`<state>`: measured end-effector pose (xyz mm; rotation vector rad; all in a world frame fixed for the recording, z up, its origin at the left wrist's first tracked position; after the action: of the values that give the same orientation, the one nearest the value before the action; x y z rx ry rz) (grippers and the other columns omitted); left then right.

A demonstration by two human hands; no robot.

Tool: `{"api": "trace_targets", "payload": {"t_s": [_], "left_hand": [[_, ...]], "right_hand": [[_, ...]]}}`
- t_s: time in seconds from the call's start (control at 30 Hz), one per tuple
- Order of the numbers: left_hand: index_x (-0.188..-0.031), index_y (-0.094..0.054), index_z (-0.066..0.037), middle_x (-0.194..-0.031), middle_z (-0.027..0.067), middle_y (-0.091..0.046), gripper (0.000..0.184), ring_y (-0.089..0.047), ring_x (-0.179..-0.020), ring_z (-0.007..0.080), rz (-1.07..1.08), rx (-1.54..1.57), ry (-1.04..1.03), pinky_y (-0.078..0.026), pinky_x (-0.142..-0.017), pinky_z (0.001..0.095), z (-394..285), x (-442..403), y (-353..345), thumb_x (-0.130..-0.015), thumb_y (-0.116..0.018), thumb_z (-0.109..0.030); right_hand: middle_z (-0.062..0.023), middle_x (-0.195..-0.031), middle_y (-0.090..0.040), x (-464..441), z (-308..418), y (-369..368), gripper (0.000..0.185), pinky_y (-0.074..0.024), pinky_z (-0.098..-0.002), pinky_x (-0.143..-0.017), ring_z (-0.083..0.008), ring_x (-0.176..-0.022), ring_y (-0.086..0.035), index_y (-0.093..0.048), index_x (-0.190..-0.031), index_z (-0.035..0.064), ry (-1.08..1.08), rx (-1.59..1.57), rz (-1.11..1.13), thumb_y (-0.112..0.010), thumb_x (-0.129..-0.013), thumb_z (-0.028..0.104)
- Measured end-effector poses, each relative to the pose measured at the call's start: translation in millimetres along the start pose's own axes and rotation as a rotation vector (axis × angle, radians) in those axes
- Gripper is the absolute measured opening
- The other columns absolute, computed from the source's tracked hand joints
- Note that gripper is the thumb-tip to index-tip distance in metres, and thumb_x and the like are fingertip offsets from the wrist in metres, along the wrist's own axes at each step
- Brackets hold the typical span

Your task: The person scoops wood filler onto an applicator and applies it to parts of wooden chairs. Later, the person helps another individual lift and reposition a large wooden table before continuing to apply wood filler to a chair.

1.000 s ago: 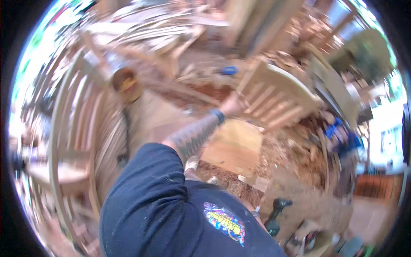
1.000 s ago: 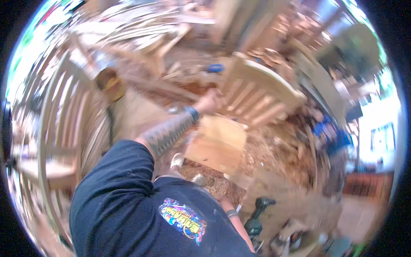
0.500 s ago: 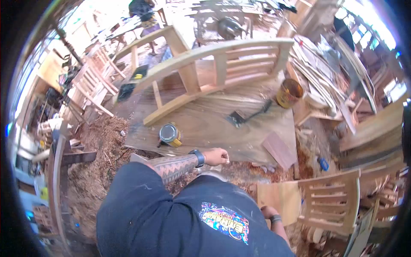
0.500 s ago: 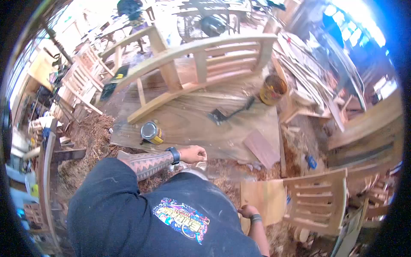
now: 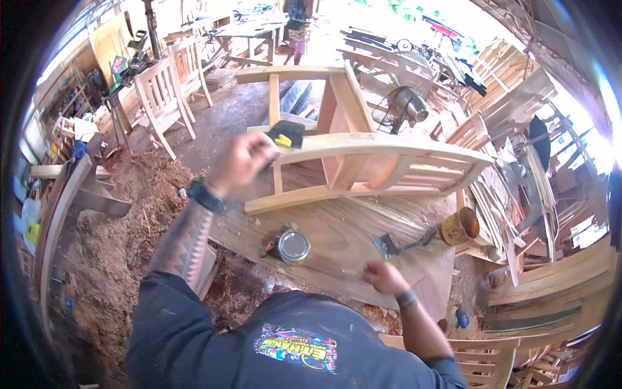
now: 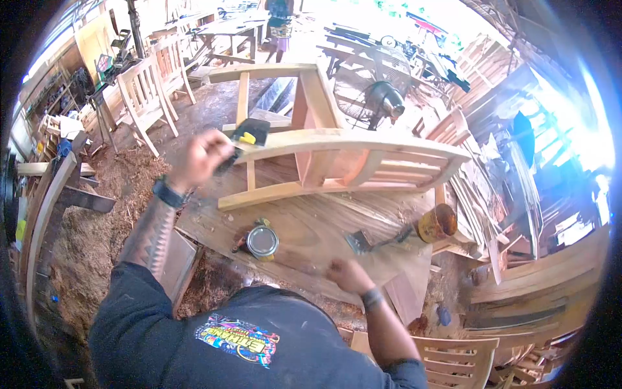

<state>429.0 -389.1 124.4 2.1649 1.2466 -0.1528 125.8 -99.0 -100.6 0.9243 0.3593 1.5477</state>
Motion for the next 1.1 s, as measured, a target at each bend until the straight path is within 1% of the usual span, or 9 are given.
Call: {"api": "trace_targets", "payload": {"t_s": [0.1, 0.17, 0.23, 0.27, 0.3, 0.5, 0.73, 0.9, 1.1], "left_hand": [[-0.108, -0.07, -0.004, -0.098, 0.0102, -0.072, 0.05, -0.069, -0.088, 0.0188, -0.058, -0.536, 0.229, -0.056, -0.075, 0.0346, 75, -7, 68, -0.093, -0.072, -0.052], [-0.109, -0.07, -0.003, -0.099, 0.0119, -0.072, 0.056, -0.069, -0.088, 0.0202, 0.046, -0.478, 0.347, -0.056, -0.078, 0.037, 109, -1, 60, -0.09, -0.072, -0.056], [-0.109, -0.07, -0.002, -0.101, 0.0143, -0.072, 0.058, -0.07, -0.092, 0.0251, 0.105, -0.448, 0.367, -0.055, -0.082, 0.0398, 126, 4, 49, -0.087, -0.076, -0.054], [-0.11, -0.069, -0.001, -0.103, 0.0158, -0.072, 0.057, -0.07, -0.096, 0.0294, 0.105, -0.447, 0.329, -0.055, -0.084, 0.0413, 124, 4, 43, -0.085, -0.079, -0.051], [-0.11, -0.069, 0.001, -0.106, 0.0173, -0.072, 0.056, -0.071, -0.099, 0.0337, 0.106, -0.444, 0.289, -0.055, -0.086, 0.0428, 122, 4, 37, -0.083, -0.082, -0.047], [-0.105, -0.069, 0.001, -0.1, 0.0148, -0.07, 0.036, -0.071, -0.094, 0.0247, 0.007, -0.095, 0.264, -0.055, -0.083, 0.0369, 112, 3, 42, -0.083, -0.085, -0.022], [-0.094, -0.066, 0.003, -0.099, 0.0058, -0.069, 0.012, -0.066, -0.088, 0.0145, 0.062, 0.365, 0.146, -0.052, -0.08, 0.0289, 70, 1, 46, -0.087, -0.074, -0.002], [-0.086, -0.068, 0.001, -0.121, 0.0137, -0.065, 0.014, -0.061, -0.112, 0.0187, 0.586, 0.784, -0.048, -0.046, -0.099, 0.0322, -16, -41, -49, -0.087, -0.074, -0.012], [-0.091, -0.072, 0.002, -0.112, 0.0121, -0.072, 0.006, -0.065, -0.103, 0.016, 1.351, 1.034, 0.111, -0.05, -0.094, 0.032, -90, 11, -268, -0.087, -0.075, -0.002]], "right_hand": [[-0.0193, -0.083, -0.069, -79, 150, 73, 0.029, -0.0532, -0.0409, -0.072, -0.0308, -0.077, -0.068, -0.07, -0.096, 0.0011, 0.262, 0.076, -0.12, -0.073, -0.09, 0.029], [-0.0188, -0.088, -0.071, -119, 238, 117, 0.029, -0.0542, -0.043, -0.076, -0.0333, -0.08, -0.069, -0.069, -0.097, 0.0001, 0.562, -0.036, -0.296, -0.072, -0.089, 0.028], [-0.0125, -0.103, -0.073, -168, 288, 146, 0.027, -0.0543, -0.0381, -0.087, -0.0267, -0.094, -0.069, -0.07, -0.108, 0.0044, 0.502, 0.071, -0.392, -0.072, -0.091, 0.025], [-0.0154, -0.112, -0.071, -198, 306, 154, 0.036, -0.0533, -0.0396, -0.09, -0.0272, -0.1, -0.069, -0.068, -0.118, 0.0037, 0.674, 0.137, -0.453, -0.072, -0.091, 0.027], [-0.0217, -0.124, -0.067, -226, 316, 158, 0.045, -0.0504, -0.0404, -0.095, -0.0326, -0.115, -0.064, -0.066, -0.126, 0.0028, 0.488, 0.092, -0.371, -0.07, -0.09, 0.031], [-0.0142, -0.084, -0.073, -359, 296, 116, 0.04, -0.0523, -0.0376, -0.08, -0.024, -0.081, -0.068, -0.076, -0.1, -0.0051, 0.268, 0.308, 0.019, -0.074, -0.092, 0.035], [-0.0004, -0.08, -0.069, -320, 270, 155, 0.024, -0.0496, -0.0288, -0.068, -0.0091, -0.072, -0.061, -0.075, -0.095, -0.0005, 0.276, -0.48, -0.018, -0.069, -0.099, 0.023], [0.0061, -0.076, -0.062, -178, 225, 168, 0.02, -0.0457, -0.0241, -0.061, -0.0026, -0.067, -0.055, -0.071, -0.091, 0.0024, 0.258, -0.305, 0.138, -0.071, -0.098, 0.021], [0.0056, -0.074, -0.064, -34, 116, 138, 0.022, -0.0469, -0.0244, -0.056, -0.004, -0.064, -0.056, -0.069, -0.093, 0.0018, 0.106, -0.394, 0.123, -0.083, -0.087, 0.019]]}}
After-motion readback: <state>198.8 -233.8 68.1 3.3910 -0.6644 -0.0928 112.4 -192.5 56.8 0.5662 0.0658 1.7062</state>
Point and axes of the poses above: each hand's wrist, its own x-axis away from the middle knuckle, its own y-axis out of the back of the hand, z = x × y, the point moved 10 cm from there along -x, towards the middle knuckle
